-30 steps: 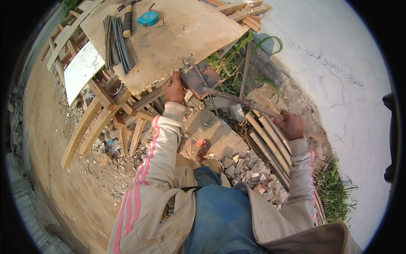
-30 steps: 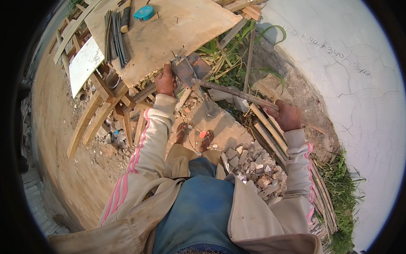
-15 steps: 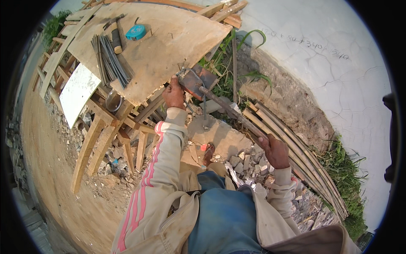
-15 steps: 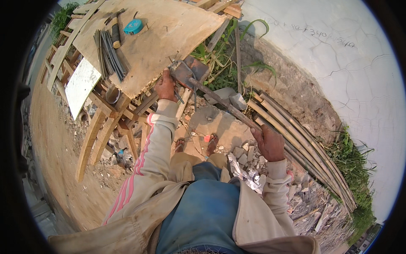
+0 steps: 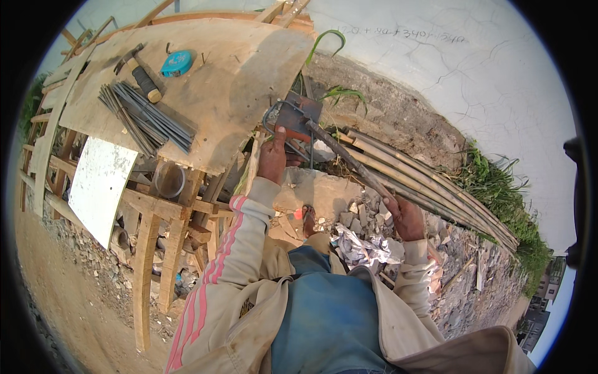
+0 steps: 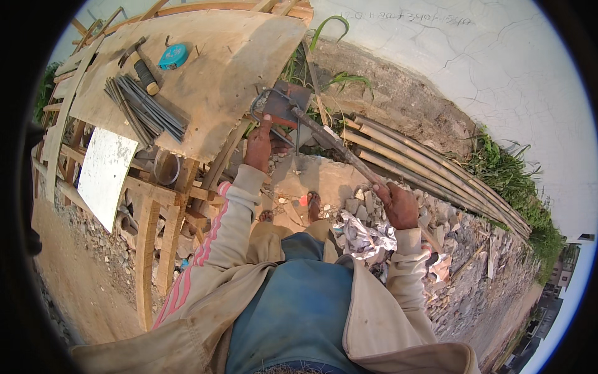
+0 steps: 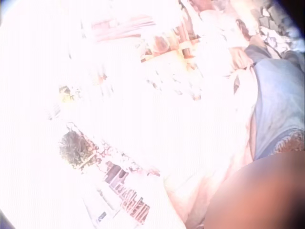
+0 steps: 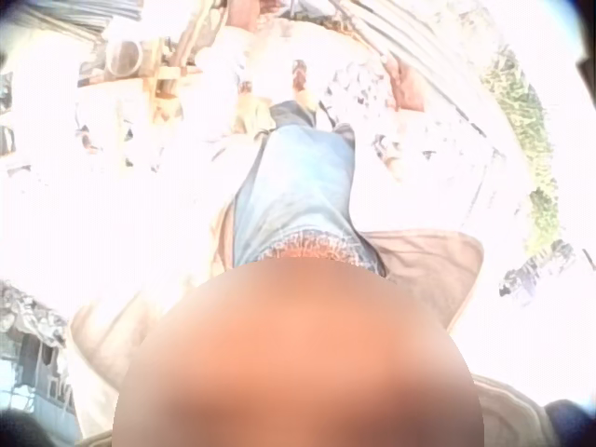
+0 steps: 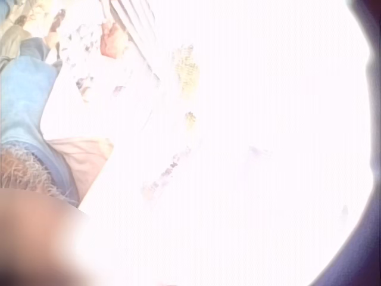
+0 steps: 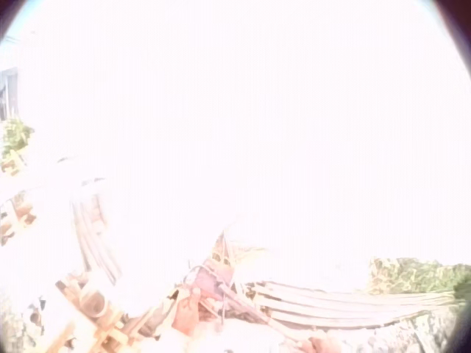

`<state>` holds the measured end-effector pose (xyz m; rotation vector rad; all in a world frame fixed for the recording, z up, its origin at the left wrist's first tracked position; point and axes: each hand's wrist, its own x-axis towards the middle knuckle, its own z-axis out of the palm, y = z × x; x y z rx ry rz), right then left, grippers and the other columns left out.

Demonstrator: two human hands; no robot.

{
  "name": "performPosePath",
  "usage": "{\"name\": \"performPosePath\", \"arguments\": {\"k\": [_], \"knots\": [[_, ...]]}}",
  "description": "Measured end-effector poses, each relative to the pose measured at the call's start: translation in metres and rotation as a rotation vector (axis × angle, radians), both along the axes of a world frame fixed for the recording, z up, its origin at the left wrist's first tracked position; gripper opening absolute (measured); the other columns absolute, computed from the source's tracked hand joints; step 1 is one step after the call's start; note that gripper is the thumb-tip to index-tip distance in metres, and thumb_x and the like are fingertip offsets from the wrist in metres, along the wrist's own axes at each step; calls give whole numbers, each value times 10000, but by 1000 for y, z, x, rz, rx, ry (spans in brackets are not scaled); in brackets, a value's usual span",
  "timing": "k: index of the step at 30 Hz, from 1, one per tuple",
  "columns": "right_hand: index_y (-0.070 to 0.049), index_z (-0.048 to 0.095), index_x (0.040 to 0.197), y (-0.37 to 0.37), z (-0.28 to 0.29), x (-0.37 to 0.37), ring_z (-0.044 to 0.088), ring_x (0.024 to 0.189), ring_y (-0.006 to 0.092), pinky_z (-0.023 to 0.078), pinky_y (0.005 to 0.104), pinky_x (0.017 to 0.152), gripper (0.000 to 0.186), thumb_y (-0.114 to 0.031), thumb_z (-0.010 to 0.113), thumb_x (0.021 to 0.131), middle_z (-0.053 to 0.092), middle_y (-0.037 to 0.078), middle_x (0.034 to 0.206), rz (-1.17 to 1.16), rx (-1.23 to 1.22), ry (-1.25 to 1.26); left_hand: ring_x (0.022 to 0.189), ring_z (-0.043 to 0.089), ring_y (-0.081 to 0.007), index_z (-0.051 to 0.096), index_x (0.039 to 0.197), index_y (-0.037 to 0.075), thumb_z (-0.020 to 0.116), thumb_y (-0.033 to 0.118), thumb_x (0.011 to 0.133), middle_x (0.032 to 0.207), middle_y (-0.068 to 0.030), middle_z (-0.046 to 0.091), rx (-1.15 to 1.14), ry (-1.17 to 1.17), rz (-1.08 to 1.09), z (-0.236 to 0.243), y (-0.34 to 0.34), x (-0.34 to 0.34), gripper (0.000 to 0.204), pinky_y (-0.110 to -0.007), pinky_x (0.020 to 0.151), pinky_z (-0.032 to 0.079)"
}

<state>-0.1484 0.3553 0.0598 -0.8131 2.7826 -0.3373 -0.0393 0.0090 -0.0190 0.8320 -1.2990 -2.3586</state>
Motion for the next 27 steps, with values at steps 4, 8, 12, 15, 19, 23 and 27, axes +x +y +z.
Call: {"name": "performPosePath", "arguments": {"k": [4, 8, 12, 15, 19, 23, 27], "knots": [[-66, 703, 908, -5, 3, 25, 659, 780, 481, 501, 538, 667, 687, -711, 468, 946, 669, 253, 750, -116, 76, 115, 716, 719, -182, 657, 1004, 24, 558, 407, 1032, 893, -110, 729, 65, 34, -122, 0, -1, 8, 396, -278, 654, 596], [-49, 702, 925, -8, 13, 24, 652, 795, 482, 489, 548, 696, 769, -764, 420, 930, 660, 266, 761, -91, 78, 43, 741, 732, -184, 643, 1097, 11, 623, 251, 1008, 945, -103, 730, 22, 77, -211, -4, -7, 10, 256, -271, 638, 596], [-26, 725, 948, -8, 10, 20, 652, 838, 479, 488, 546, 754, 815, -781, 419, 916, 669, 283, 821, -131, 107, -22, 780, 742, -201, 627, 1144, 12, 630, 245, 1007, 970, -115, 729, 12, 146, -275, -16, -10, 8, 270, -285, 676, 609], [-18, 728, 934, -8, 3, 23, 654, 843, 476, 490, 542, 761, 823, -783, 422, 913, 672, 282, 829, -160, 98, -5, 783, 746, -213, 616, 1154, 12, 627, 241, 1007, 959, -115, 725, 13, 168, -294, -22, -12, 6, 273, -295, 671, 614], [-25, 724, 903, -11, 9, 34, 659, 823, 473, 497, 540, 739, 817, -783, 420, 915, 670, 271, 801, -172, 94, 34, 757, 748, -201, 598, 1148, -2, 598, 218, 1016, 951, -124, 730, -30, 211, -249, -24, -6, 3, 257, -271, 607, 602], [-35, 713, 871, -32, 19, 67, 668, 787, 464, 503, 539, 704, 808, -783, 413, 920, 668, 251, 760, -269, 133, 24, 760, 742, -205, 618, 1120, 6, 622, 271, 1010, 960, -119, 728, -53, 155, -260, -22, -10, 3, 288, -286, 642, 606], [-47, 723, 881, -57, 1, 136, 676, 759, 462, 513, 546, 684, 764, -755, 440, 932, 679, 238, 745, -447, 105, 127, 776, 739, -210, 626, 1129, 2, 637, 328, 1003, 966, -111, 728, -28, 86, -412, -18, -15, 9, 350, -295, 675, 602]]}}
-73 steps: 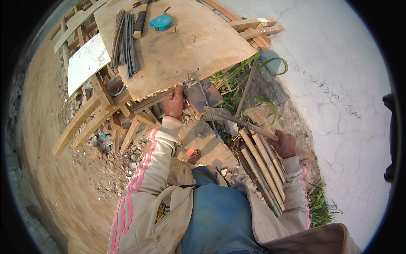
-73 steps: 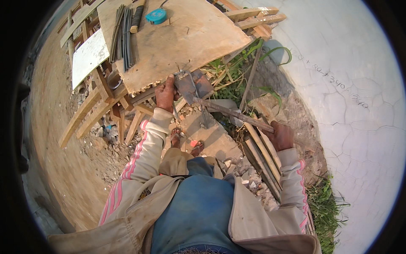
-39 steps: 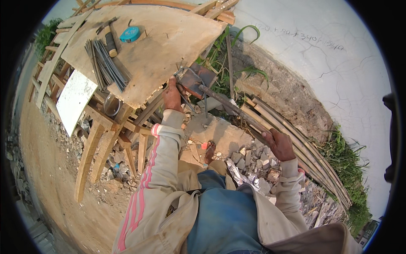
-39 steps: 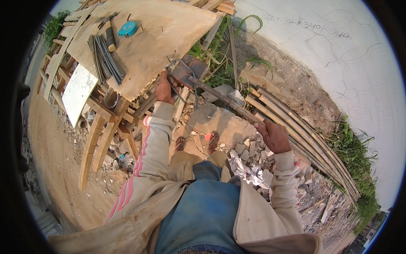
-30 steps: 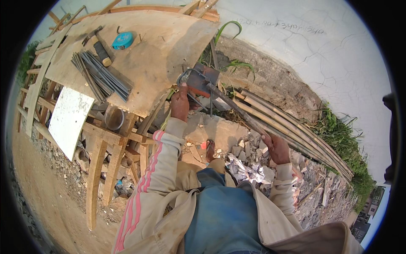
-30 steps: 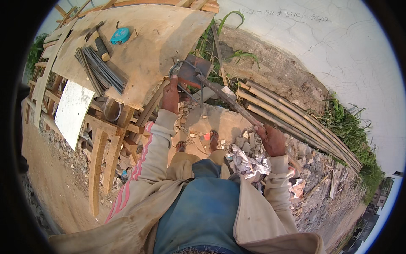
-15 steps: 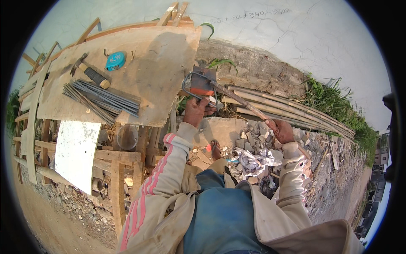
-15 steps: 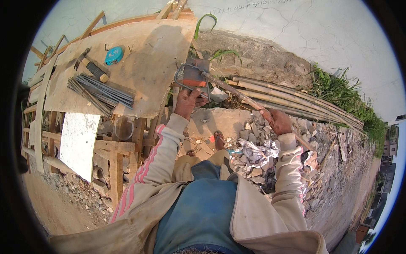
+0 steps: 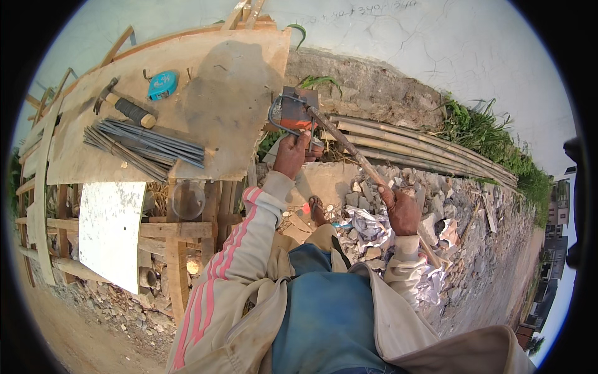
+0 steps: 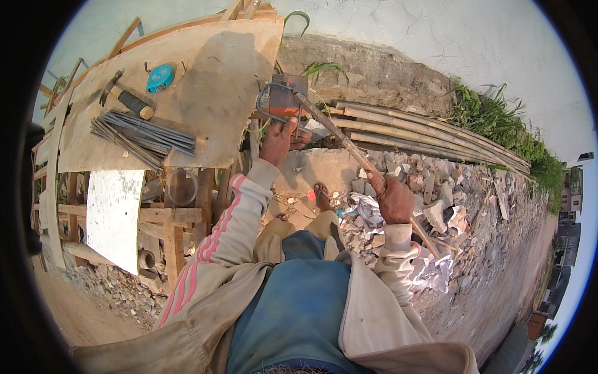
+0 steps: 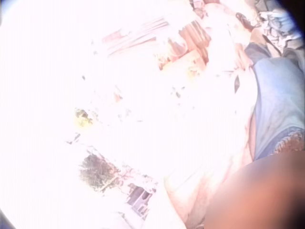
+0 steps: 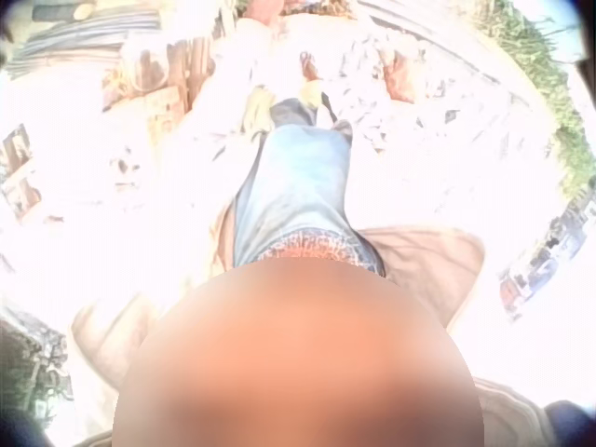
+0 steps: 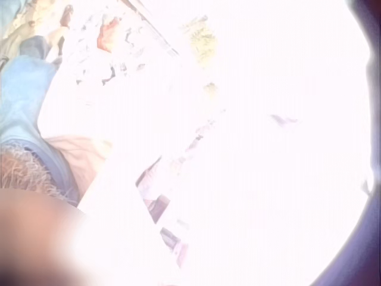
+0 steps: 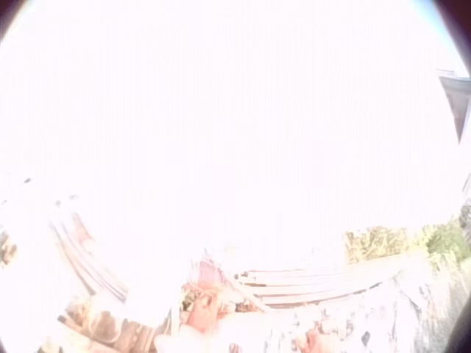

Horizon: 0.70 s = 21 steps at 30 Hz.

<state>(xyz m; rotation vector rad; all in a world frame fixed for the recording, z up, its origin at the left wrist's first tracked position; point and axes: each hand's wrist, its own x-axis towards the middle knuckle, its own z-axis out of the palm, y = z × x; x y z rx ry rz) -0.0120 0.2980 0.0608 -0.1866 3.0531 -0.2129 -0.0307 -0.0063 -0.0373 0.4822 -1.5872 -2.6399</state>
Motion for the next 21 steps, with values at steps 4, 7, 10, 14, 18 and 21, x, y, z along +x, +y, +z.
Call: {"name": "performPosePath", "arguments": {"k": [4, 7, 10, 14, 18, 21], "knots": [[-42, 702, 853, -4, -1, 11, 670, 794, 466, 500, 542, 706, 765, -759, 446, 927, 674, 245, 773, -58, -26, 15, 796, 739, -218, 646, 1089, -33, 694, 333, 965, 947, -152, 734, -166, 102, -109, 5, 1, 4, 390, -304, 706, 595], [-59, 704, 843, -8, 5, 9, 674, 771, 465, 507, 552, 685, 755, -761, 438, 927, 681, 240, 762, -53, 22, 10, 806, 741, -227, 657, 1062, -52, 692, 230, 947, 952, -167, 734, -129, 35, -63, 7, -1, 5, 306, -304, 719, 600], [-71, 707, 883, -20, 5, 25, 678, 770, 464, 511, 563, 683, 740, -753, 427, 936, 680, 245, 752, -92, 13, -3, 817, 746, -235, 653, 1066, -52, 671, 199, 953, 963, -164, 737, -120, 22, -109, 7, -10, 5, 276, -303, 723, 604], [-62, 675, 943, -33, -5, 57, 671, 761, 474, 501, 575, 668, 668, -687, 440, 973, 672, 253, 738, -125, -25, -12, 833, 753, -246, 650, 1063, -48, 655, 207, 964, 974, -158, 742, -59, -14, -127, 5, -20, 5, 273, -308, 725, 608], [-59, 603, 958, -25, -2, 59, 648, 749, 490, 474, 579, 633, 550, -591, 474, 1009, 651, 255, 728, -53, -116, -5, 850, 755, -254, 646, 1061, -53, 656, 230, 970, 986, -165, 741, -104, 19, -142, 6, -21, 6, 298, -326, 729, 610], [-64, 568, 951, -21, 3, 56, 635, 734, 493, 460, 591, 628, 504, -555, 479, 1020, 626, 249, 701, -9, -157, -25, 868, 752, -277, 650, 1061, -42, 661, 222, 965, 1001, -165, 738, -94, 56, -162, 6, -24, 6, 281, -350, 741, 609]]}}
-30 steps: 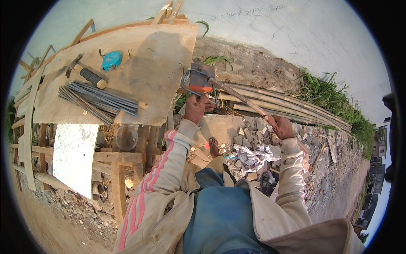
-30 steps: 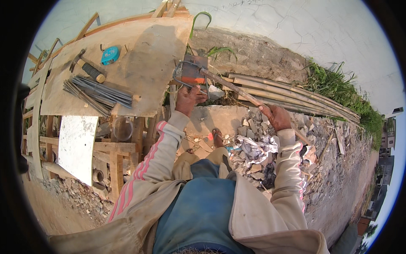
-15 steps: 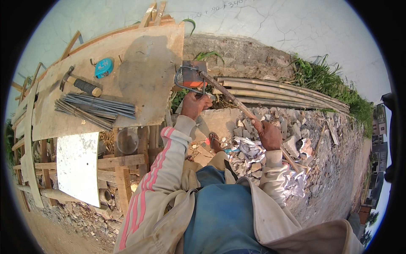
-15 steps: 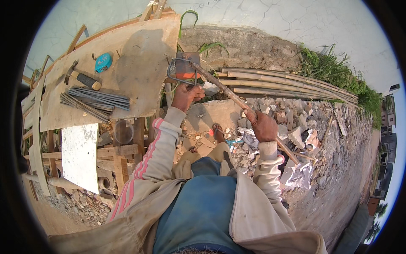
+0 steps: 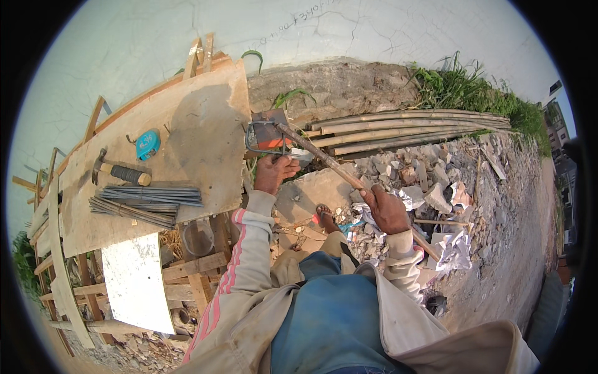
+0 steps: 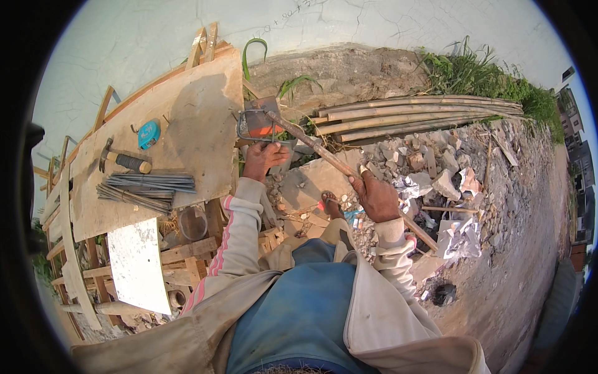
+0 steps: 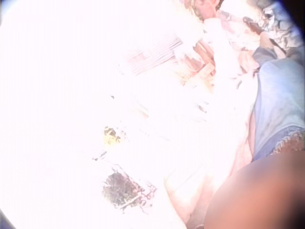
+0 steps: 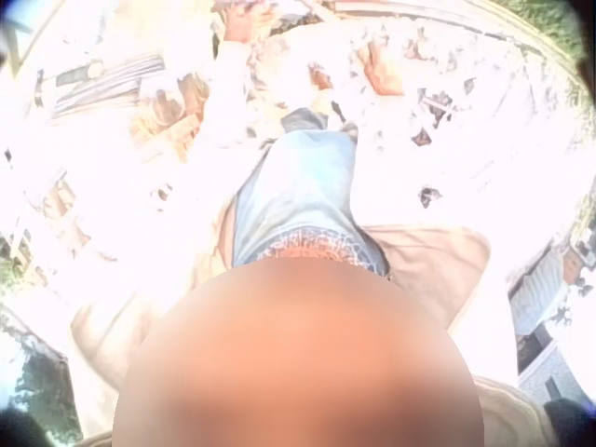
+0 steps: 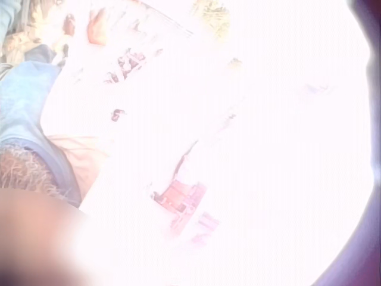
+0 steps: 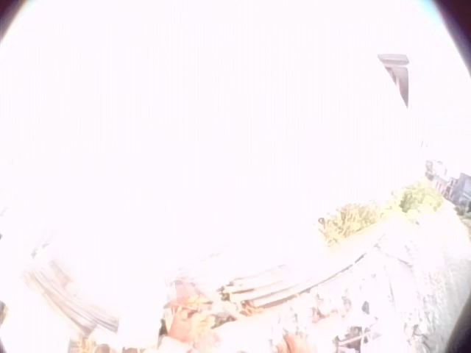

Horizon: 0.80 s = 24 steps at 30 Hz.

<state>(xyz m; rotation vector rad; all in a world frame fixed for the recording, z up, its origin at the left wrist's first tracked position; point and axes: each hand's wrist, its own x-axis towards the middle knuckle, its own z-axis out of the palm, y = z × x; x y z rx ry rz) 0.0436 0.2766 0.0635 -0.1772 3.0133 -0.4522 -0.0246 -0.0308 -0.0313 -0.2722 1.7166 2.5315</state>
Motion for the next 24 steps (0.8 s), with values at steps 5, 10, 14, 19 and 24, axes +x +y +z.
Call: {"name": "performPosePath", "arguments": {"k": [5, 10, 14, 19, 24], "knots": [[-66, 568, 930, -18, -3, 21, 642, 724, 481, 462, 585, 623, 484, -540, 509, 1012, 632, 237, 689, -85, 6, 63, 854, 752, -281, 643, 1073, -52, 636, 195, 973, 978, -177, 735, 57, -1, 0, -2, -4, 1, 267, -350, 759, 612], [-61, 575, 925, -29, -2, 32, 655, 696, 467, 472, 583, 604, 477, -528, 524, 1007, 646, 237, 686, -105, 6, 73, 893, 742, -274, 669, 1061, -4, 636, 206, 977, 968, -141, 733, 89, -2, 8, -1, -6, 3, 228, -383, 815, 606], [-56, 559, 931, -18, 7, 19, 642, 721, 479, 451, 581, 621, 461, -505, 512, 1022, 633, 233, 690, -65, -42, 20, 882, 744, -252, 669, 1064, -18, 625, 186, 980, 969, -136, 735, 44, 7, 3, -2, -4, 2, 225, -375, 808, 606], [-21, 568, 991, 5, 12, -2, 628, 744, 485, 448, 563, 647, 461, -473, 499, 1041, 612, 244, 717, 96, -129, -161, 878, 744, -251, 666, 1085, -31, 639, 149, 967, 975, -142, 738, 45, -16, -52, -3, -5, 0, 217, -374, 816, 611], [10, 582, 1034, 15, 6, -15, 618, 759, 485, 446, 504, 636, 455, -439, 505, 1051, 592, 271, 760, 154, -302, -233, 873, 743, -267, 665, 1082, -31, 639, 138, 960, 972, -147, 738, 94, 13, -35, -6, -4, 1, 210, -382, 825, 614]]}}
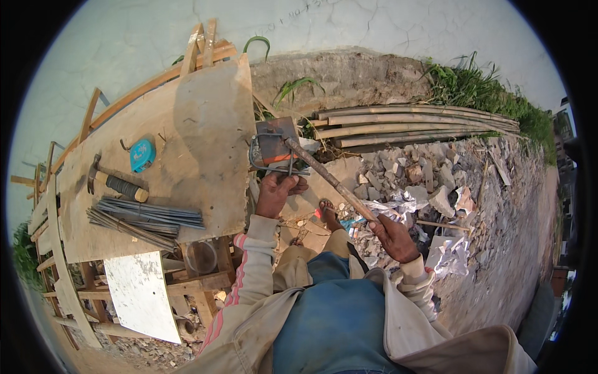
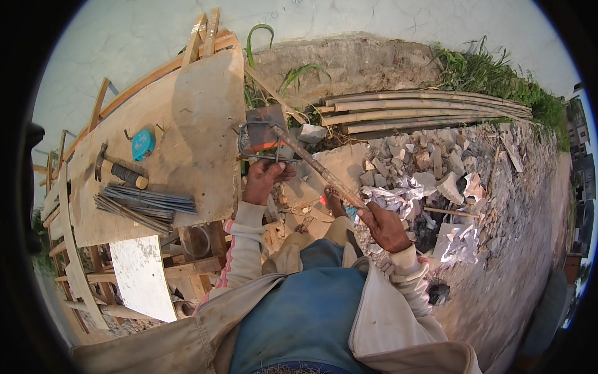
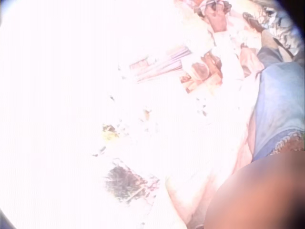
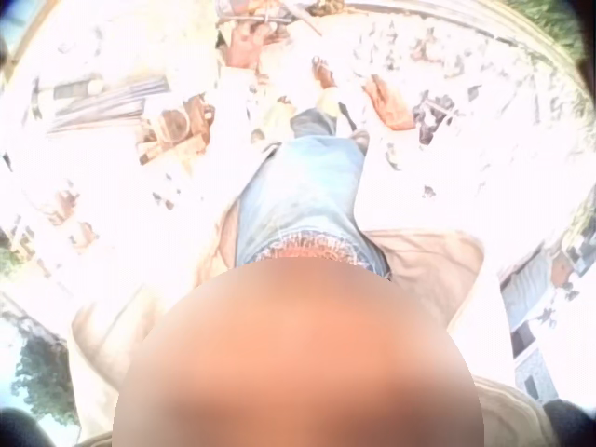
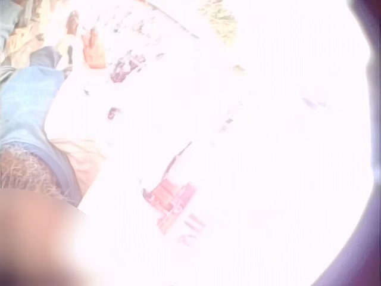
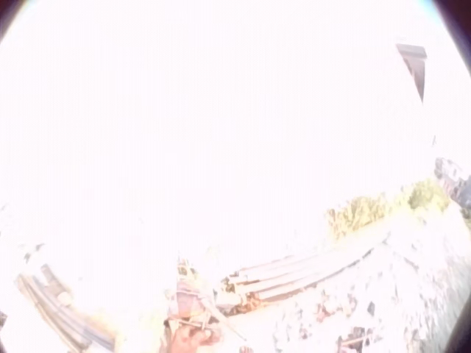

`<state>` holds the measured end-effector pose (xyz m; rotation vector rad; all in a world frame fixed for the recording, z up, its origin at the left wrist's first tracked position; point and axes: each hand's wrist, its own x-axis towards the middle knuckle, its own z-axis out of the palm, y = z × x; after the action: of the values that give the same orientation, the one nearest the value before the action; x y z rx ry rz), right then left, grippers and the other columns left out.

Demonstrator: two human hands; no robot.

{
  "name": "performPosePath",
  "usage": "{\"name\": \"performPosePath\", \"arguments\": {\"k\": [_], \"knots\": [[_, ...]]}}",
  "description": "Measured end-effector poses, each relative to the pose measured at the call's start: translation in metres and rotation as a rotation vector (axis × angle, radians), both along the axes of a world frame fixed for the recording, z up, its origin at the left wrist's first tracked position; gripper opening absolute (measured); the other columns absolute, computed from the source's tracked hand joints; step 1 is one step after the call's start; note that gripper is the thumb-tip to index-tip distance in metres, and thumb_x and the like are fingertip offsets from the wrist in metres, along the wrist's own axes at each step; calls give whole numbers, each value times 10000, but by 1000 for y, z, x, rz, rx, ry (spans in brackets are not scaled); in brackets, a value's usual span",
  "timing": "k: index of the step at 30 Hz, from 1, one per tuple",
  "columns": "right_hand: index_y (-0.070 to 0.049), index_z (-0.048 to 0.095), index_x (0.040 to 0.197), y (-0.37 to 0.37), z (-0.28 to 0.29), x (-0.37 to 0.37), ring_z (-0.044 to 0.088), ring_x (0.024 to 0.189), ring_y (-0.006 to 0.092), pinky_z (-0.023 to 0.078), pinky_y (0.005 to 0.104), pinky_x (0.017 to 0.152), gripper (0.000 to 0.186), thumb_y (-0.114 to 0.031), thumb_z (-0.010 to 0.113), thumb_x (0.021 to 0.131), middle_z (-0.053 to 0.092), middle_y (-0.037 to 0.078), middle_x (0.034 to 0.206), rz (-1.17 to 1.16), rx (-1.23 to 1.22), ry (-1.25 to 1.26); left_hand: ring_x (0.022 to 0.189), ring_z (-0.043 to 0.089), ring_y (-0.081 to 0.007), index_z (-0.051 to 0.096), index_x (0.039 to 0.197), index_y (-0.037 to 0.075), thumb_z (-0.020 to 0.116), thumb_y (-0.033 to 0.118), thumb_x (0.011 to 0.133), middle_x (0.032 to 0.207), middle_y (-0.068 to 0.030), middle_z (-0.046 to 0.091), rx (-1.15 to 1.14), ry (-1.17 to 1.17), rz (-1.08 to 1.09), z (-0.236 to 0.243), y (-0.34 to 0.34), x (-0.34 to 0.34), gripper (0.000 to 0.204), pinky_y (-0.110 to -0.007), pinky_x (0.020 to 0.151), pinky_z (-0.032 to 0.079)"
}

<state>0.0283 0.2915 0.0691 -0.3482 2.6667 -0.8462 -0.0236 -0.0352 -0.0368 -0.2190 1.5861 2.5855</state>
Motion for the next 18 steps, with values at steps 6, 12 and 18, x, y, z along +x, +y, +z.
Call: {"name": "performPosePath", "arguments": {"k": [6, 12, 18], "knots": [[-39, 577, 990, -25, 9, 28, 658, 706, 451, 489, 549, 608, 364, -402, 574, 1015, 661, 225, 744, -116, 163, 183, 866, 738, -240, 664, 1053, -32, 613, 147, 968, 967, -138, 736, 57, 29, 39, -6, 2, 1, 204, -374, 838, 611], [-53, 567, 977, -33, 14, 32, 658, 682, 450, 488, 555, 597, 384, -435, 570, 1009, 660, 211, 712, -147, 223, 131, 881, 744, -262, 662, 1091, -13, 620, 151, 960, 983, -147, 735, 20, -7, 76, -1, 5, 2, 214, -391, 828, 626], [-8, 558, 814, 8, 9, -15, 556, 569, 338, 407, 443, 555, 418, -369, 752, 901, 539, 146, 621, -19, 40, -36, 959, 725, -253, 647, 1149, -5, 613, 125, 972, 1057, -142, 723, -23, -14, 95, 9, 11, 4, 223, -374, 891, 594]]}}
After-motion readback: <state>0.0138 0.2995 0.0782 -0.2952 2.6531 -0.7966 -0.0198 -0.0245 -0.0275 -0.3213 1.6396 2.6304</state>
